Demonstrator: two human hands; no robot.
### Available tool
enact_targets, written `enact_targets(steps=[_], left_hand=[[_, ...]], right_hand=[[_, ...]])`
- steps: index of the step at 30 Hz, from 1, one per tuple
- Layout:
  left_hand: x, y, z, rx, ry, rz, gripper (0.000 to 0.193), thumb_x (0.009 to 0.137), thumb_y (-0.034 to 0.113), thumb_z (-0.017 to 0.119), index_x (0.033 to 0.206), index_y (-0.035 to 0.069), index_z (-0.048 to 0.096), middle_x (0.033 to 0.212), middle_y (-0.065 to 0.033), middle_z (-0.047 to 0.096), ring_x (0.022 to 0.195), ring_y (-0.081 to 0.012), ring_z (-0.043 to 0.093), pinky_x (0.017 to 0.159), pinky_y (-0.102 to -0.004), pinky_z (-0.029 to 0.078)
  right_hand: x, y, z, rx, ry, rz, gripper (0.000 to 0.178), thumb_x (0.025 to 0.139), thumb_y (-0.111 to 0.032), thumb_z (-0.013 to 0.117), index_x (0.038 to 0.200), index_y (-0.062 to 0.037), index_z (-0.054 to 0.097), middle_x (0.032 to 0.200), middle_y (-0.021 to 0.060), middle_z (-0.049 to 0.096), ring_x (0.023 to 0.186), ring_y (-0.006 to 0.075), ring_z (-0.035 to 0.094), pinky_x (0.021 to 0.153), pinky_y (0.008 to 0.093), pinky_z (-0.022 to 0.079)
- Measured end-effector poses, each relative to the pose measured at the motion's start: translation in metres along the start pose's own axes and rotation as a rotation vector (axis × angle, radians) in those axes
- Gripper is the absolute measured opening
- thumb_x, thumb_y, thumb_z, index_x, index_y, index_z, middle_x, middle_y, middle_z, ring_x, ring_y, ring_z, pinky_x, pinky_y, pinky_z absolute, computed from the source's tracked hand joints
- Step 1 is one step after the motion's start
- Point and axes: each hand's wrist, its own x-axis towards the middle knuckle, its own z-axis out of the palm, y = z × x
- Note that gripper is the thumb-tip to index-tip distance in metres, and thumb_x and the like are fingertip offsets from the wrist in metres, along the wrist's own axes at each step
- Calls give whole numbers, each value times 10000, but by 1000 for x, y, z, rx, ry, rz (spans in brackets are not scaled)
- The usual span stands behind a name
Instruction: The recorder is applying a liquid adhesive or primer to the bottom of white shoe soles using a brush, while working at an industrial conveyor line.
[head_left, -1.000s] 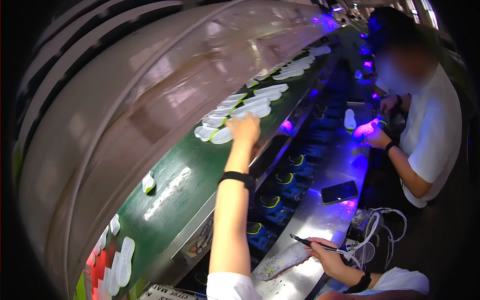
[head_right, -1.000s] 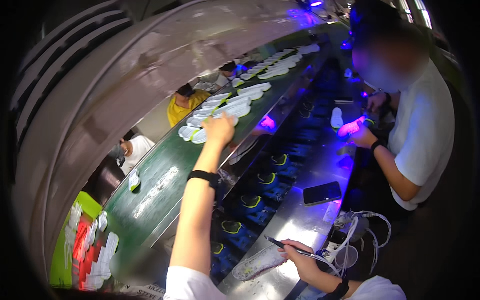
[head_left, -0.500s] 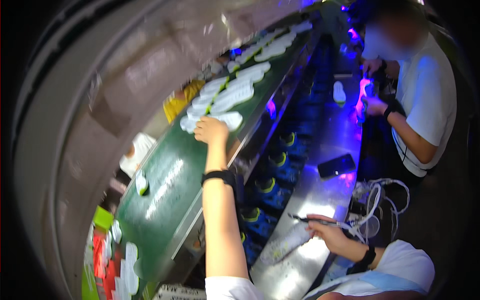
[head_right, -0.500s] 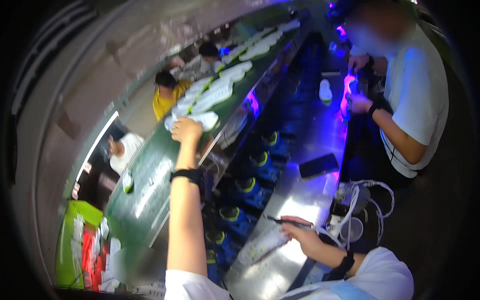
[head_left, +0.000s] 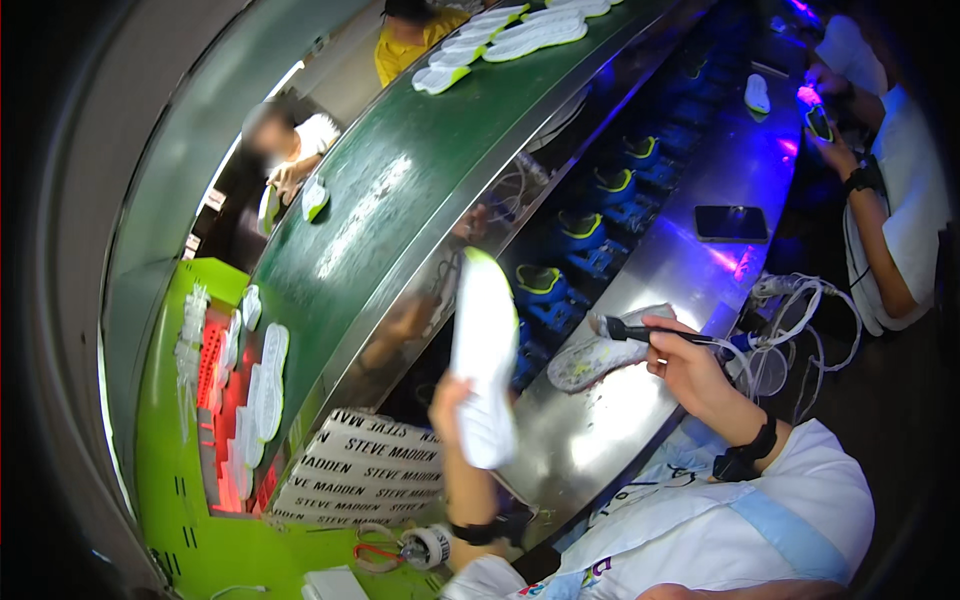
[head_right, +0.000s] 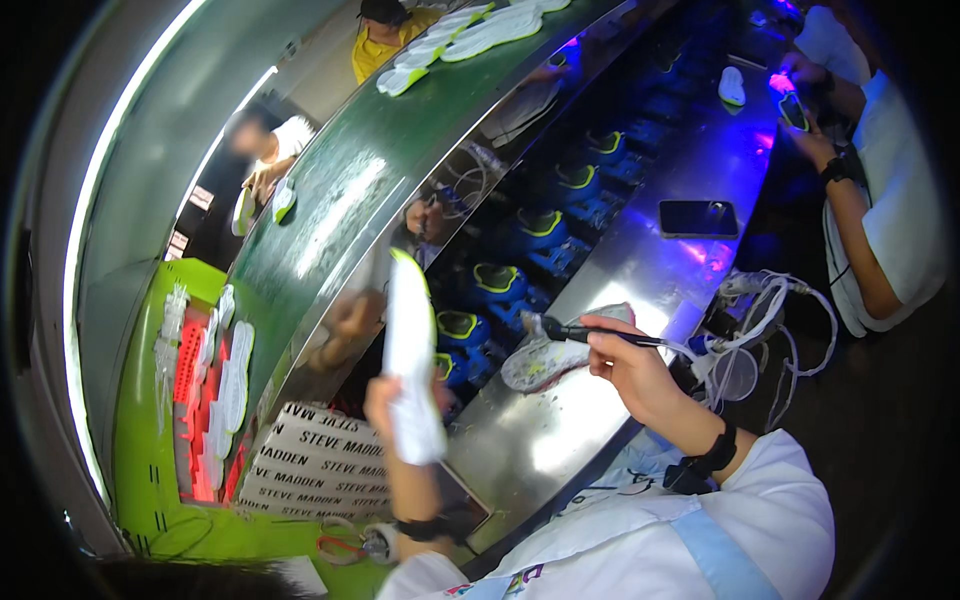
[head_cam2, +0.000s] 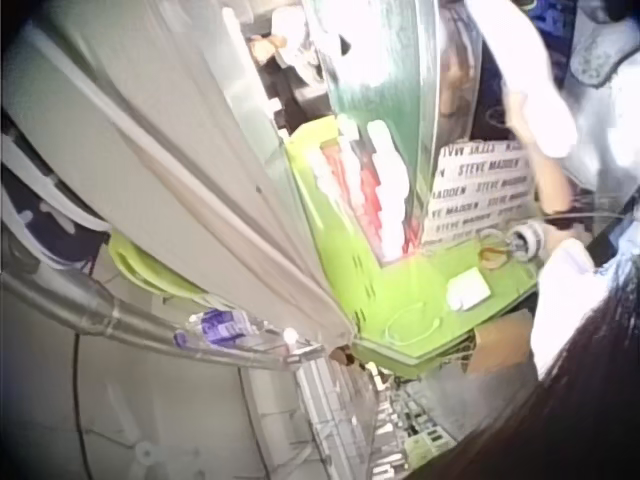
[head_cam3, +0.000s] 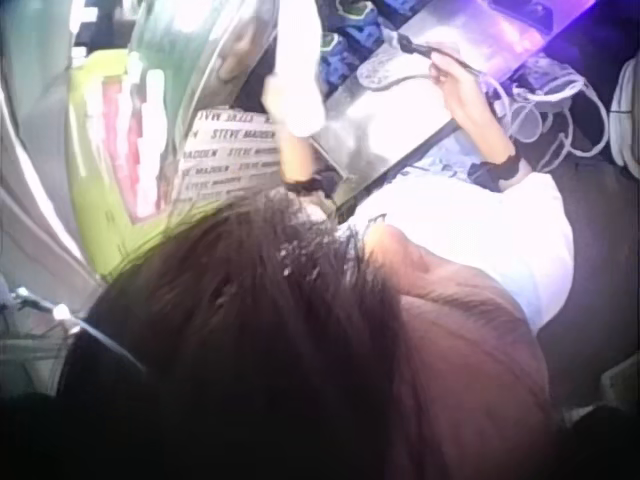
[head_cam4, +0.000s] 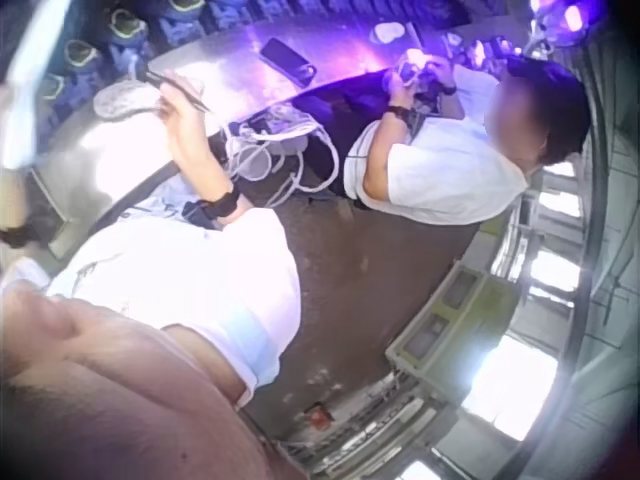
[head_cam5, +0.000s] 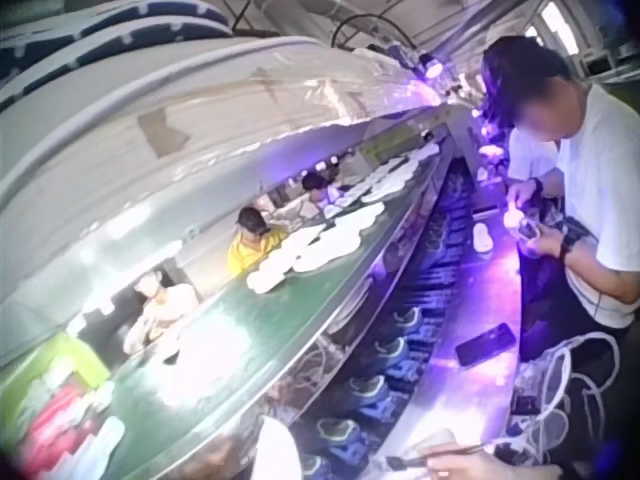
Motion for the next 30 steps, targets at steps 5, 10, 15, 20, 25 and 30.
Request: enact_targets(steps=[5,10,15,20,25,30], left_hand=[[-53,-143,-16,-528,-132,-262,563,862,407,420,1272,22,438,1108,-177,582,956,-320,586,836,-485,462],[-57,-168,-13,-747,82,-229,518,922,436,331,1246,56,466,1093,-154,589,951,-318,582,879,-453,459],[-51,-163,-28,-788,121,-180,516,913,438,378,1269,68,436,1059,-182,585,891,-309,595,748,-415,513],[-37,-137,-30,-763,-147,-81,549,915,477,341,1269,65,426,986,-201,589,783,-330,594,686,-431,517],[-24,-99,-17,-407,-319,-361,513,952,343,349,1277,-50,398,1170,-223,551,995,-312,598,836,-380,510],[-5,-81,9,8,-476,-650,364,946,224,443,1193,-36,506,1137,-138,586,958,-170,613,812,-269,512]], right_hand=[[-17,17,39,-794,-455,-306,189,775,-54,653,958,-8,663,903,81,662,785,152,625,704,263,489],[-24,64,33,-1111,-738,-730,218,753,-76,656,967,-36,665,933,145,662,803,245,653,770,320,507],[-12,60,40,-1053,-653,-450,207,759,-74,640,959,-23,657,906,137,661,851,232,642,780,309,496],[-5,51,46,-910,-884,-240,276,750,-47,612,1022,-35,655,1010,125,657,922,227,633,822,302,480],[-4,23,55,-979,-1071,-8,213,761,-42,645,970,-44,686,944,104,680,879,177,646,793,259,484],[-1,1,62,-1233,-1238,-164,137,757,-60,636,881,-57,693,887,70,679,748,222,621,699,297,488]])
